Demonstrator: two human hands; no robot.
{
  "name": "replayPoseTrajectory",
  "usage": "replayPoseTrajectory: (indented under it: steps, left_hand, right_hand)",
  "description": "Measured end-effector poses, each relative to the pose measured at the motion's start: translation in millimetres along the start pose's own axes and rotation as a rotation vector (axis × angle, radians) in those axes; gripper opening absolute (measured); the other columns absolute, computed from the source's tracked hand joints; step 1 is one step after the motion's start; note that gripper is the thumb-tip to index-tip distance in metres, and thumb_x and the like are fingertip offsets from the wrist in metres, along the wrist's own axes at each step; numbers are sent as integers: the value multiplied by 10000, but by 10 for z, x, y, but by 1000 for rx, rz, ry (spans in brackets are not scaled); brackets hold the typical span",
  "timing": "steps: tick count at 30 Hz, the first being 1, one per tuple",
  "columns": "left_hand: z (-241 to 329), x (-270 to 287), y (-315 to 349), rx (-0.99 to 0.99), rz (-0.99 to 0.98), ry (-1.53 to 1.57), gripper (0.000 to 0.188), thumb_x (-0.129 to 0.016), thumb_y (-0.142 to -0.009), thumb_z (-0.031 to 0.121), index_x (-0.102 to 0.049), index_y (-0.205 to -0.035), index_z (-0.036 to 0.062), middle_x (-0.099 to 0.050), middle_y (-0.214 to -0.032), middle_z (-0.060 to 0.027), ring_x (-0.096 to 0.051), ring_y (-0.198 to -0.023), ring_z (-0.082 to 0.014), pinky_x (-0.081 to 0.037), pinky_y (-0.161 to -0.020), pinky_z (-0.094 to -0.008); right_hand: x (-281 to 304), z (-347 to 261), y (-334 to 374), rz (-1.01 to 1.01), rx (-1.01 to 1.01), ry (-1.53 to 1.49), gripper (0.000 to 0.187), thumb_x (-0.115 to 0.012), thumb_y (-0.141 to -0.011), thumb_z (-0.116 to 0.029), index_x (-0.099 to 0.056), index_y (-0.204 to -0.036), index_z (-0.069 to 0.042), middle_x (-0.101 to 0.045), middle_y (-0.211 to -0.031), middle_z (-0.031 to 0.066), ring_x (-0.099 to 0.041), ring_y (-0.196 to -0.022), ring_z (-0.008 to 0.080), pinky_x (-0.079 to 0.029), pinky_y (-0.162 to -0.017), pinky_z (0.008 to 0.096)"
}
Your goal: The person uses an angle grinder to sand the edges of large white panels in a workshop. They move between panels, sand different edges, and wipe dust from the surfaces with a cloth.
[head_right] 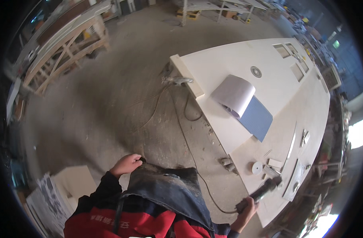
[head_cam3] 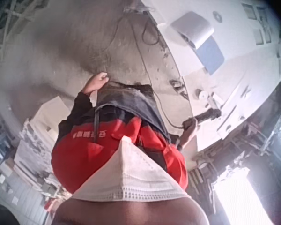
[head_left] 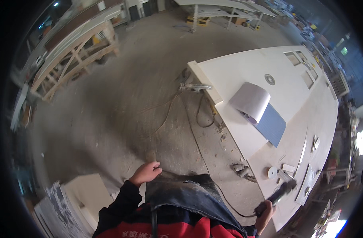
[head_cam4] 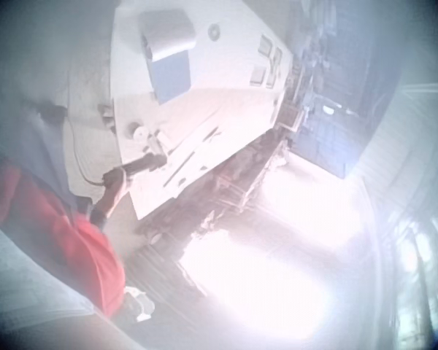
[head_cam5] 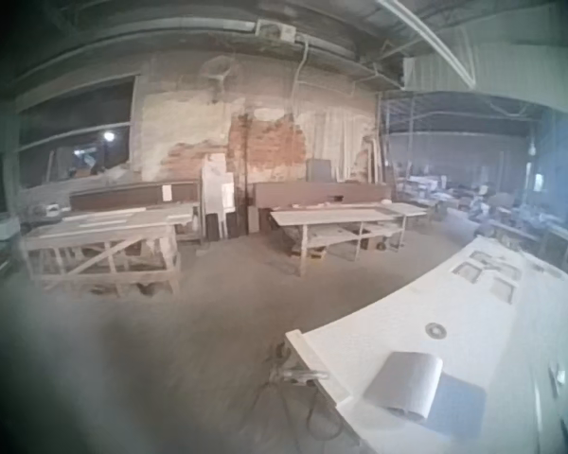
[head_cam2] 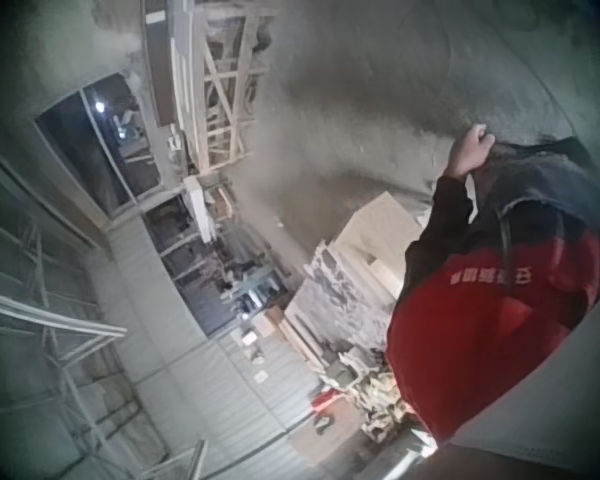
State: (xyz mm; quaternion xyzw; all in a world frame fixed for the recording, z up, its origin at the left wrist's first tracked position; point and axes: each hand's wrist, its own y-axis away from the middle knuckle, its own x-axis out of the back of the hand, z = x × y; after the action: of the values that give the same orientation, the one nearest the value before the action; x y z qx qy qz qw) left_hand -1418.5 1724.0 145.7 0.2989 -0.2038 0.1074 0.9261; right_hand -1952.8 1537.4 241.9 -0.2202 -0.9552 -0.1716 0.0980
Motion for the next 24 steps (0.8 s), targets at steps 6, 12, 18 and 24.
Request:
replayPoseTrajectory:
  steps: [6, 12, 18, 24]
  left_hand:
    - [414, 734, -1017, -285, -176, 98, 538, -710, -964, 321, -592, -1387, 12, -670, -1328, -213, -682, -1175, -321, -536, -988, -394]
    - [1061, 2115, -1551, -497, -468, 779, 692, -717, -987, 341, -414, -1531, 39, -555, -1442, -143, -567, -1298, -258, -473, -1081, -411]
    - [804, 3669, -2249, -354, -55, 1628, 386, -656, -1005, 328, -552, -1281, 79, -638, -1147, -106, -631, -1097, -264, -497, -1024, -478]
    - [200, 4995, -3101, -417, 416, 1735, 322, -695, -965, 385, -618, -1098, 102, -665, -982, -43, -659, -898, -211, -572, -840, -434]
  right_hand:
    - [-2292, -734, 988, -524, 164, 18, 499, -784, -666, -51, -616, -1133, 1, -633, -899, 33, -605, -783, 147, -512, -711, 303]
    - [-4713, -1232, 2002, -871, 408, 210, 629, -844, -739, -219, -614, -1276, 15, -700, -1028, 138, -685, -897, 237, -553, -844, 357]
    - [-6545, -1776, 2866, -1106, 1279, 270, 873, -794, -782, -203, -390, -1540, -52, -512, -1306, 252, -586, -1137, 447, -518, -936, 474]
    - [-8204, -1036, 2163, -1496, 904, 811, 486, -640, -835, -192, -632, -1316, -125, -692, -848, 218, -683, -905, 412, -530, -798, 517]
